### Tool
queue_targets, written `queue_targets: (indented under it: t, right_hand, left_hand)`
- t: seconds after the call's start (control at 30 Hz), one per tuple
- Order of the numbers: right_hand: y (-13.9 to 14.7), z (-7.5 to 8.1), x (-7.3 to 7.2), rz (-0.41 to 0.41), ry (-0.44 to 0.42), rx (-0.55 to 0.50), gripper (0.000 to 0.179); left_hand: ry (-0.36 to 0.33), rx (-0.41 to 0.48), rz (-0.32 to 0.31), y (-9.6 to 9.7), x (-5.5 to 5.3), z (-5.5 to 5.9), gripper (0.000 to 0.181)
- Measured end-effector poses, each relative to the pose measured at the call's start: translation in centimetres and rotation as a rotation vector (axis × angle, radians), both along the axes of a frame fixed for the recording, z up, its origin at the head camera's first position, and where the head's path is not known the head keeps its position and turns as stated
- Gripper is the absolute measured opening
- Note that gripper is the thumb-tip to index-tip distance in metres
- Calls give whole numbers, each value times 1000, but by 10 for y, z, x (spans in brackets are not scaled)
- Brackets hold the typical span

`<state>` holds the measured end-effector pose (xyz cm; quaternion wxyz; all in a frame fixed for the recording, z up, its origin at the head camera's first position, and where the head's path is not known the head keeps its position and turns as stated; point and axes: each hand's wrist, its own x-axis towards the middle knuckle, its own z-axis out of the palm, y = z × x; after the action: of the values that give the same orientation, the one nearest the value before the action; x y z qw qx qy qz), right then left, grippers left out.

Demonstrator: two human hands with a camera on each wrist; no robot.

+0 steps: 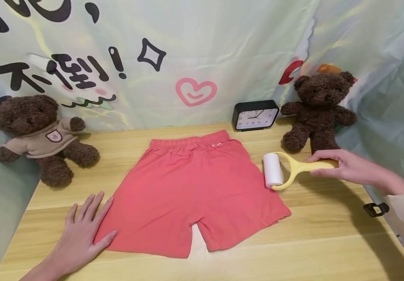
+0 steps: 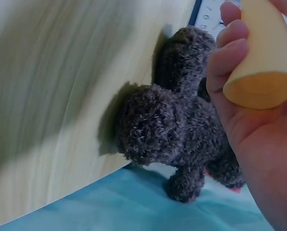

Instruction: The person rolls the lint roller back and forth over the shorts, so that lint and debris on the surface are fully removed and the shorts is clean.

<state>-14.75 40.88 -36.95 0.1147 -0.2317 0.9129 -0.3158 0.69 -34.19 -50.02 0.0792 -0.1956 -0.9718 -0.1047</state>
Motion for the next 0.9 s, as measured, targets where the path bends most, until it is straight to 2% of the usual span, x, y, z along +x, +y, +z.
queue_targets:
  t: [0.2,0.43,0.6,0.7,0.9]
  right_hand:
    - [2,2,20,-106,31,6,30]
    - [-21,-3,38,-109,71,-168,37]
    - [-58,-9,44,-57,128,-276,41]
    - [-87,-12,52,-58,148,-310,42]
    - [-153,-12,67,-55,109,-327,36]
  left_hand:
    - [-36,4,-49,-14,6,4,90]
    - [-91,25,-26,-31,22,3,88]
    - [-61,41,32,-43,29,0,89]
    - [-42,49,63,-47,31,-3,86]
    - [-3,93,95,-47,33,-3,79]
